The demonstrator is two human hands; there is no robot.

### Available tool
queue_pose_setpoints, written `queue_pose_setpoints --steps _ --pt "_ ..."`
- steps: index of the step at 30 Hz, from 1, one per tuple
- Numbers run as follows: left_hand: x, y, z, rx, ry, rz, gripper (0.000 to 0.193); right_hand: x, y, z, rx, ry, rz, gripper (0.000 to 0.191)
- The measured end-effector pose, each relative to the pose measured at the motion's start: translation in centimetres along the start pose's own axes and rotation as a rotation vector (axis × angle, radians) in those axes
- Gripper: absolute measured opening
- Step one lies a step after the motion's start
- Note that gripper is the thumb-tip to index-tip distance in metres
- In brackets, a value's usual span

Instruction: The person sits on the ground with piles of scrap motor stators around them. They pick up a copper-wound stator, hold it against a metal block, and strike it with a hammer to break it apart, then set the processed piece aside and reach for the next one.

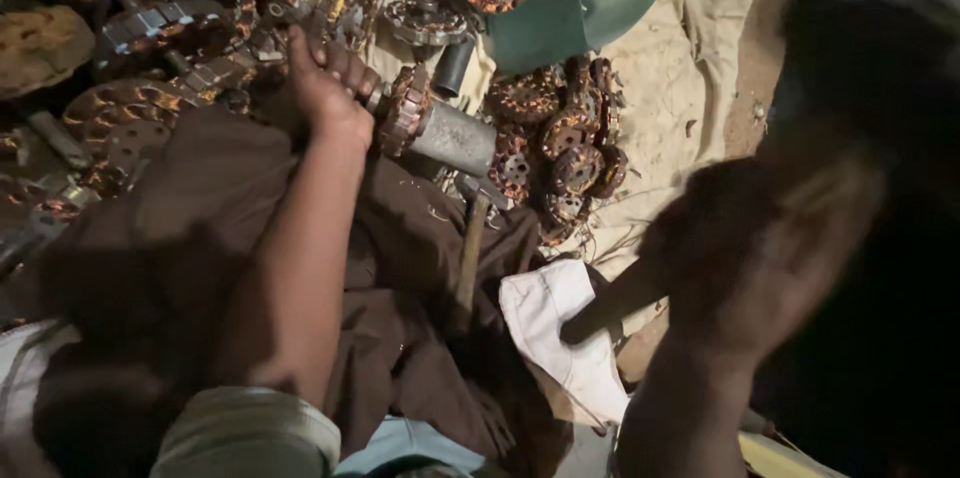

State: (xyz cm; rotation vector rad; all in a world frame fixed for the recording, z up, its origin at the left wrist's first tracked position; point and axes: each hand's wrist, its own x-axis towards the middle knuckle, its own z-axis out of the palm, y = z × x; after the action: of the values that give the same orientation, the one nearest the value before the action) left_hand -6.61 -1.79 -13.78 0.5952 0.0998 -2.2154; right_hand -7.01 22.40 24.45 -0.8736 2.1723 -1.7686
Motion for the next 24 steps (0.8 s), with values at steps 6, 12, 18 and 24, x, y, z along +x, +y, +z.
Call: queue_pose_setpoints --steps 6,12,18,24 --pt "0.1 0.0 -0.1 -0.008 0.02 -0.02 0.04 -1.3 9.8 6.6 -0.737 -0.474 0.049 0.052" --pt "0.4 0.1 -0.3 0.021 0.043 0.029 0.045 -1.1 8.0 4.5 -0.332 -0.168 0.811 0.07" --pt "0.5 0.0 -0.4 0.043 0.072 -0.017 0.047 1.5 -0.9 0.6 0.275 -0.038 -0.198 0.049" --pt "0.5 0.1 -0.6 0.02 0.031 0.009 0.041 -0.5 11.5 6.3 -0.595 -0.555 0.499 0.055"
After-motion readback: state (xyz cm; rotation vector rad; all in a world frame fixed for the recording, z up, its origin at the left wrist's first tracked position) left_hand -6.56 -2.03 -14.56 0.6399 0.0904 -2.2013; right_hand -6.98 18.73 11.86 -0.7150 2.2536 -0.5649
